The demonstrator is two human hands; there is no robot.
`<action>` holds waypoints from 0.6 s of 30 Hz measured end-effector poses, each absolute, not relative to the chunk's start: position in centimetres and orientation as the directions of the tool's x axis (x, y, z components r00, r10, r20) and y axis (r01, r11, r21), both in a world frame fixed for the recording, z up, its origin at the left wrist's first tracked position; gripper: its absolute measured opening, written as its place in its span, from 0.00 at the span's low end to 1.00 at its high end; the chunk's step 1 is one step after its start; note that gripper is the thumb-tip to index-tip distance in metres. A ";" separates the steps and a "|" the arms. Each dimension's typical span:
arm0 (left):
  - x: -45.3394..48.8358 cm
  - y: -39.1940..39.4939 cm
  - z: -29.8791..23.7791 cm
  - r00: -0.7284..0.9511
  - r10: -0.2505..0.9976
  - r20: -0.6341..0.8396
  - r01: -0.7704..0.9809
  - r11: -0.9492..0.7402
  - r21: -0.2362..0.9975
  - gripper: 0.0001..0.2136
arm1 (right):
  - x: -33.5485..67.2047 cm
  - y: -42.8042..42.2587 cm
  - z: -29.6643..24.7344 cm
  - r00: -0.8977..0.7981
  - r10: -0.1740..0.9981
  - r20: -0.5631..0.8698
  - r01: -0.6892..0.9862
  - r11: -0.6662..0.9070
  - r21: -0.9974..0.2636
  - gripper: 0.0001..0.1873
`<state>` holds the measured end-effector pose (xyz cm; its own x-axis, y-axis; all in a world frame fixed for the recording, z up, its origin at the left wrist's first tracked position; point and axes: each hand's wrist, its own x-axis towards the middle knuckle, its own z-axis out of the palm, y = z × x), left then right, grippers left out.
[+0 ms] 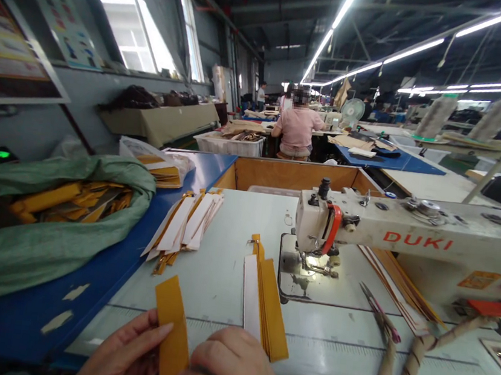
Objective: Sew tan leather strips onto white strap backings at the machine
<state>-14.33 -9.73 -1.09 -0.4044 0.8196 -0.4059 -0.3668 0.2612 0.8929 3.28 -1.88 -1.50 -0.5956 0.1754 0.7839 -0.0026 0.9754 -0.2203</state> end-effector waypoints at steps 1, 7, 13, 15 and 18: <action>-14.4 -9.7 -1.1 -0.438 0.811 -0.388 -0.329 0.257 0.909 0.22 | 3.3 -1.9 -1.7 -0.578 0.163 0.800 -0.014 0.978 -0.209 0.11; -16.3 -10.1 -1.2 -0.694 0.713 0.101 0.286 0.144 0.947 0.30 | 3.7 -1.9 -1.2 -0.590 0.124 0.798 -0.057 0.979 -0.194 0.14; -16.2 -10.0 0.0 -0.267 0.960 0.084 0.663 0.120 0.739 0.14 | 3.9 -2.1 -0.6 -0.592 0.075 0.802 -0.087 0.984 -0.156 0.11; -15.7 -9.4 0.4 -0.148 0.987 -0.065 0.623 0.144 0.769 0.13 | 3.9 -2.2 -0.6 -0.578 0.069 0.813 -0.080 0.987 -0.141 0.09; -15.2 -8.5 0.9 -0.025 0.991 -0.133 0.547 0.125 0.828 0.10 | 4.2 -2.5 -0.7 -0.599 0.072 0.797 -0.089 0.984 -0.156 0.08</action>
<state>-15.15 -8.47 0.92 -0.0253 0.9908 -0.1326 0.5474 0.1248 0.8275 4.25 -2.50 -0.70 -0.5991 0.0722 0.7974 -0.0891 0.9837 -0.1560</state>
